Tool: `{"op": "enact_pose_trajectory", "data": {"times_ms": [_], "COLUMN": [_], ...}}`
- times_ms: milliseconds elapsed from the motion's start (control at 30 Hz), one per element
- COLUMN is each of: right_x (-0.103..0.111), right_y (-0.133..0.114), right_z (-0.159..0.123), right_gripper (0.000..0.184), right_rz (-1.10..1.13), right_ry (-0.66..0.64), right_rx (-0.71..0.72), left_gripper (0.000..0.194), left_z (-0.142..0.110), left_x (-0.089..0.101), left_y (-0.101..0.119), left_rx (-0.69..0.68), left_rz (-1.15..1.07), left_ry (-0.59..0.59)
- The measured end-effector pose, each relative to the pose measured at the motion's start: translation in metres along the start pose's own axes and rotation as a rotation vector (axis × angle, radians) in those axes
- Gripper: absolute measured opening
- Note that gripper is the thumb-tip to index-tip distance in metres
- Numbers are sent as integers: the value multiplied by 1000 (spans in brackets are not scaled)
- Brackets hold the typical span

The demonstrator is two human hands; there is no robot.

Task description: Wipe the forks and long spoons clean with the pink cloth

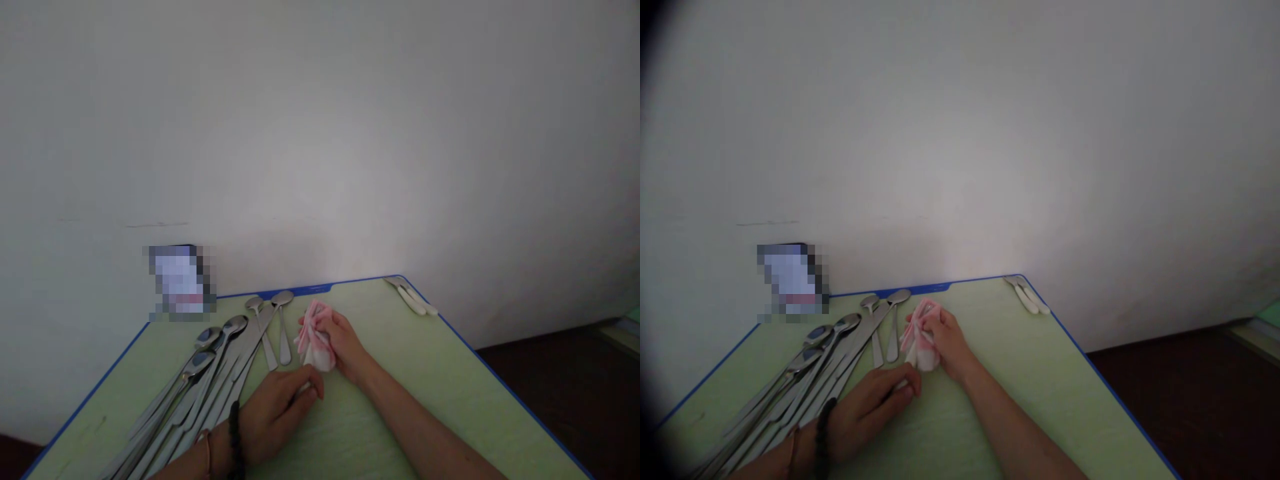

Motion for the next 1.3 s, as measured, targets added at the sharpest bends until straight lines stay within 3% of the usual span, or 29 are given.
{"op": "enact_pose_trajectory", "data": {"times_ms": [467, 700, 833, 933, 1167, 1300], "right_x": [-3, 2, 0, -4, -3, -3], "right_y": [-3, -2, 0, -1, -7, -9], "right_z": [-4, 1, 2, 0, -1, 1], "right_gripper": [16, 21, 24, 23, 27, 31], "right_rz": [31, 173, 221, 192, 190, 186], "right_ry": [32, 57, 26, 5, 6, -27], "right_rx": [-16, -52, -84, -84, -23, -7], "left_gripper": [24, 30, 29, 28, 33, 32], "left_z": [1, -3, -3, -1, 5, 7], "left_x": [2, 1, -2, -4, -2, -3], "left_y": [-1, -6, -9, -13, -36, -39], "left_rx": [-12, 24, 25, 28, 116, 185], "left_rz": [-19, -336, -359, -403, -612, -541], "left_ry": [30, 72, 71, 108, 329, 293]}}
Point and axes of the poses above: each hand's wrist, its own z-axis towards the middle knuckle, its own x-axis out of the back of the hand, y = z × x, the point moved 7 cm from there along z, towards the middle knuckle, and after that the axes turned 5 degrees about -x, right-handed, at the moved point
